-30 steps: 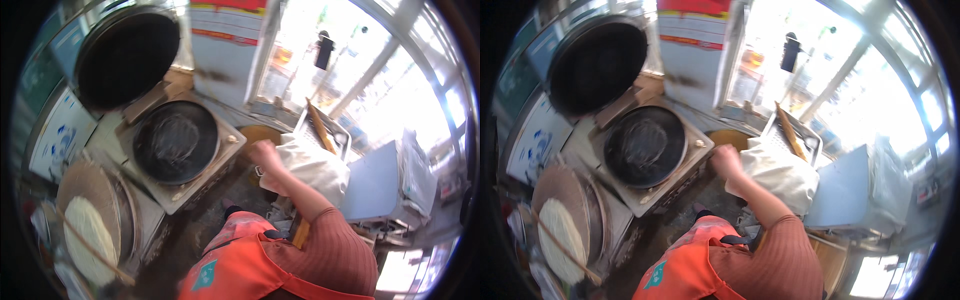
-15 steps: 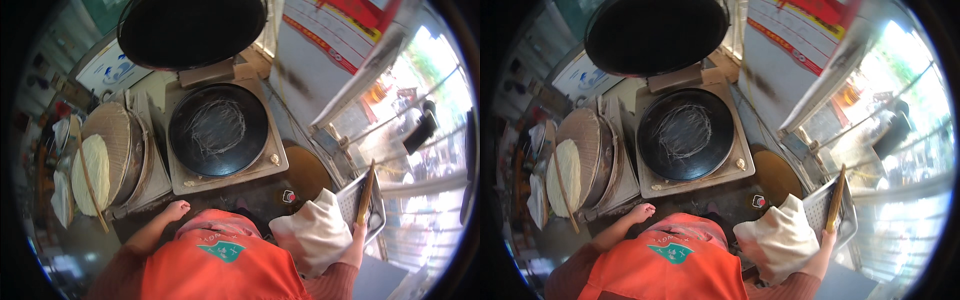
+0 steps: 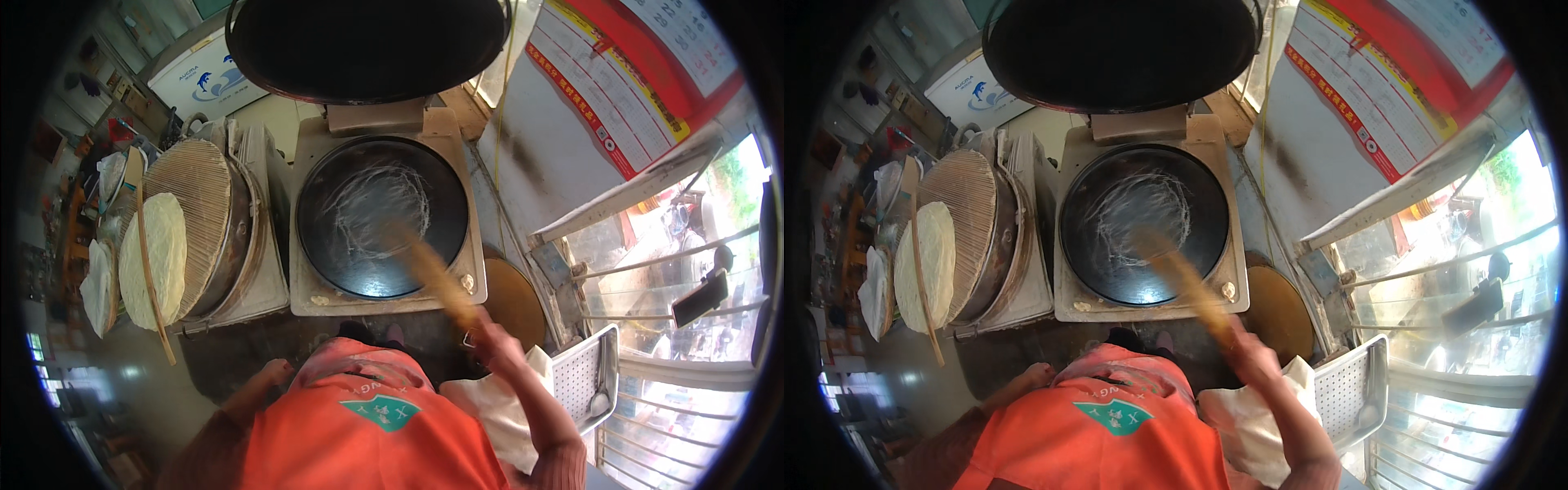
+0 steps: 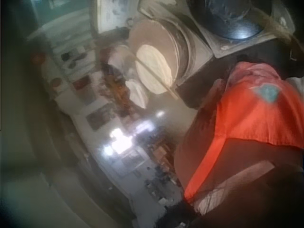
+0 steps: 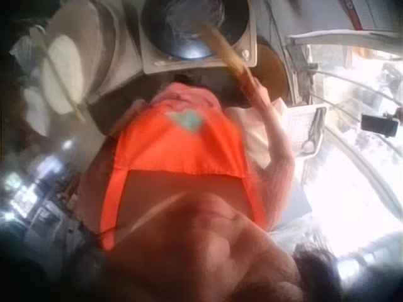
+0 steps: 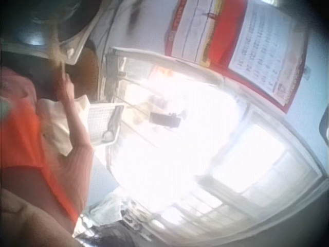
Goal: The person rolls dough into thin sheets on a wooden table, cooks them on a flat griddle, and stacks the finished sheets. They also scrape flour from the table into a bowl and brush oil onto the griddle between batches.
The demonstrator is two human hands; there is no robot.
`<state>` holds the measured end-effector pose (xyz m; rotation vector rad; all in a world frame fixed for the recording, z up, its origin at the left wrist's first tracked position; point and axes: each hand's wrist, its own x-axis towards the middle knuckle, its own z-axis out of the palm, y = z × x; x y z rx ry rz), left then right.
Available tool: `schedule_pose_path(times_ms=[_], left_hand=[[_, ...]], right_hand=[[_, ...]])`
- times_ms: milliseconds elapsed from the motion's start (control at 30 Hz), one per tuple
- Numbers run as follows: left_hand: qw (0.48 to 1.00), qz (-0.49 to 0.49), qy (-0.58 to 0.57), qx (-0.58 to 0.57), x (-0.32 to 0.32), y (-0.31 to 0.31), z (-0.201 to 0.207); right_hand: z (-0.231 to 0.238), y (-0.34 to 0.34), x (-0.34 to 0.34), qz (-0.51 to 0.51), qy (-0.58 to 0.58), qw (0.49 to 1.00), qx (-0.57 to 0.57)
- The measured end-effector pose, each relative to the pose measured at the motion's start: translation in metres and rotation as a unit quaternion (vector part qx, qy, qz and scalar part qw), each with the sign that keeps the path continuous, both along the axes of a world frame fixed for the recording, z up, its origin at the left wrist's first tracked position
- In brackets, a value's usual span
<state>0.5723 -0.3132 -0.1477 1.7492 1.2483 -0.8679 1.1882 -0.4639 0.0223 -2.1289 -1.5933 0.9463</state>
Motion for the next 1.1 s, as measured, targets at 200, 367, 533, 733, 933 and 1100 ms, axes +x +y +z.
schedule_pose_path(times_ms=[200, 367, 533, 733, 933, 1100], left_hand=[[0.941, 0.266, -0.189, 0.089, 0.012, 0.016, 0.008], [0.917, 0.335, -0.203, 0.073, -0.019, 0.024, -0.008], [0.966, 0.214, -0.129, 0.063, -0.101, 0.022, -0.039], [0.968, 0.220, -0.080, 0.094, -0.133, 0.051, -0.046], [0.857, 0.432, -0.278, -0.038, -0.022, 0.103, -0.029], [0.886, 0.375, -0.272, 0.006, 0.008, 0.107, -0.019]], right_hand=[[-0.053, 0.149, 0.000, 0.232, -0.060, 0.947, -0.214], [-0.083, 0.212, 0.005, -0.162, -0.123, 0.977, -0.065], [-0.092, 0.242, -0.056, 0.152, -0.147, 0.953, -0.215], [-0.078, 0.276, -0.092, -0.053, -0.123, 0.984, -0.117], [-0.106, 0.260, -0.155, 0.059, -0.139, 0.976, -0.159], [-0.146, 0.323, -0.157, 0.079, -0.255, 0.964, -0.007]])
